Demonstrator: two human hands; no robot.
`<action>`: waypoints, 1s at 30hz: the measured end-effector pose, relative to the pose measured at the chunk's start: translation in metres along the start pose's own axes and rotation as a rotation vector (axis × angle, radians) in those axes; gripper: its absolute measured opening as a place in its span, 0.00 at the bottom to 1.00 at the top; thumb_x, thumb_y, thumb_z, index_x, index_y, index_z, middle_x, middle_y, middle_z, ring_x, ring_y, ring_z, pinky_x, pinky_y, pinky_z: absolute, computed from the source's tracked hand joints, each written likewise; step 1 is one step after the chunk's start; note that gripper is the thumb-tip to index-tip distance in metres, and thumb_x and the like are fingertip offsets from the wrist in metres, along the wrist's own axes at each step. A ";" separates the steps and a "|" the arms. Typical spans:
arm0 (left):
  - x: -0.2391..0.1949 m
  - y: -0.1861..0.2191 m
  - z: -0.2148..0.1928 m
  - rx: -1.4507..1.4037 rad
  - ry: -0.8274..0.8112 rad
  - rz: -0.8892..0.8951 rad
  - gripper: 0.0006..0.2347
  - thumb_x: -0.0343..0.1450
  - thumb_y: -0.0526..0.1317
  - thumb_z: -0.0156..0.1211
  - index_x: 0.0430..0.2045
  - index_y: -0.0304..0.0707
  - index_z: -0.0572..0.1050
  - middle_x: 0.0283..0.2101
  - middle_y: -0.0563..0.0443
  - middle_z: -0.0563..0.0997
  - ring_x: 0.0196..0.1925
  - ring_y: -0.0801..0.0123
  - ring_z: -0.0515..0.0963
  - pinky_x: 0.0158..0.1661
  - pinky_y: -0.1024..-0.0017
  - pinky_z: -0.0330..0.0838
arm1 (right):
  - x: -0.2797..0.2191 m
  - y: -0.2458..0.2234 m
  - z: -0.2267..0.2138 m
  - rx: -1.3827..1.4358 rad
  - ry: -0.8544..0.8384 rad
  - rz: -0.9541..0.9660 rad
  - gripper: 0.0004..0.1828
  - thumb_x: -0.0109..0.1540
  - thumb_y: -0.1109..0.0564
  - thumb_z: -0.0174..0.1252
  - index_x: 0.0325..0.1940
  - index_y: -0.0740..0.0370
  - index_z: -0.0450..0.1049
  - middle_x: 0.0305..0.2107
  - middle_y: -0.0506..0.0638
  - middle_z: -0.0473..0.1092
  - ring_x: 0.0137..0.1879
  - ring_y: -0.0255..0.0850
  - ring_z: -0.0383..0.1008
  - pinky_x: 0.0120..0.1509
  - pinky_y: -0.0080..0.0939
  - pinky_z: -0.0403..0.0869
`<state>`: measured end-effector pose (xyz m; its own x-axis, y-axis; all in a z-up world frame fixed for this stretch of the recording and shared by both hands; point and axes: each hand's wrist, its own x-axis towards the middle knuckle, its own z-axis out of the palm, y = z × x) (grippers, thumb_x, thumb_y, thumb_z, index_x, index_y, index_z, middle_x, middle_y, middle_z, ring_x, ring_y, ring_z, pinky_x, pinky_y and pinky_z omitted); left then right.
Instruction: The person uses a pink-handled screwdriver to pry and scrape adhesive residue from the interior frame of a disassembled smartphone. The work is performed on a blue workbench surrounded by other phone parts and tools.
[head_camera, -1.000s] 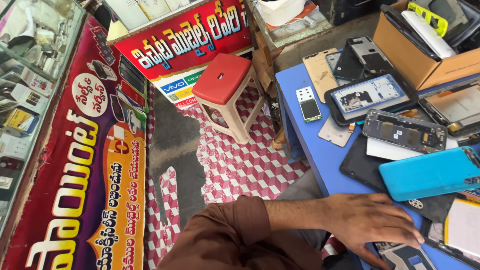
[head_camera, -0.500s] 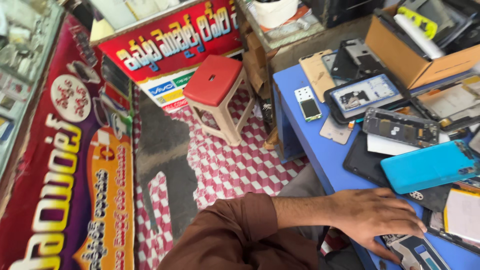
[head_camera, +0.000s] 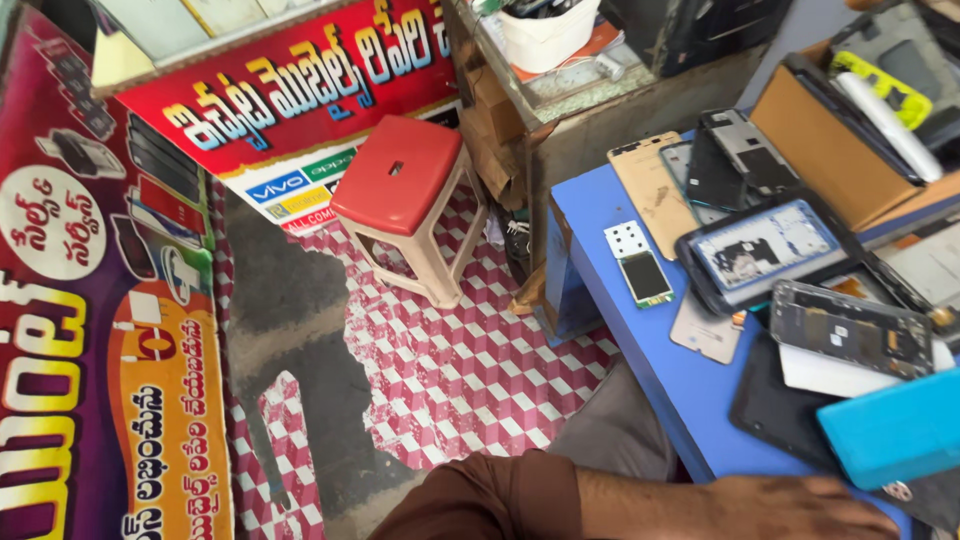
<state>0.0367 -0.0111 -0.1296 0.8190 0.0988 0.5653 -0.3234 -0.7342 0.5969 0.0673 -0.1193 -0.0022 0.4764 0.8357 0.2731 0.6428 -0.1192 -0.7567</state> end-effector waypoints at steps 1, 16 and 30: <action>0.000 -0.006 0.003 -0.034 0.035 0.020 0.27 0.74 0.45 0.50 0.70 0.52 0.55 0.76 0.51 0.59 0.78 0.58 0.59 0.76 0.59 0.56 | 0.007 -0.004 0.006 -0.005 -0.014 -0.010 0.16 0.59 0.62 0.64 0.51 0.67 0.75 0.45 0.58 0.78 0.58 0.48 0.80 0.65 0.46 0.77; 0.021 0.045 -0.080 -0.027 -0.104 0.071 0.22 0.67 0.40 0.67 0.57 0.50 0.72 0.64 0.57 0.77 0.66 0.66 0.76 0.62 0.65 0.71 | -0.047 -0.009 -0.049 -0.097 0.103 0.001 0.17 0.59 0.61 0.64 0.52 0.66 0.75 0.46 0.57 0.78 0.59 0.49 0.80 0.67 0.48 0.76; 0.052 0.073 -0.111 -0.047 -0.229 -0.038 0.26 0.63 0.39 0.73 0.56 0.38 0.71 0.73 0.49 0.63 0.73 0.55 0.67 0.65 0.56 0.64 | -0.054 0.002 -0.096 -0.128 0.024 -0.130 0.13 0.55 0.61 0.69 0.41 0.67 0.78 0.40 0.57 0.79 0.50 0.51 0.83 0.56 0.48 0.81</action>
<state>0.0033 0.0144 0.0067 0.9153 -0.0334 0.4013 -0.3078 -0.7004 0.6440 0.1004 -0.2164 0.0381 0.3976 0.8356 0.3791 0.7704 -0.0796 -0.6326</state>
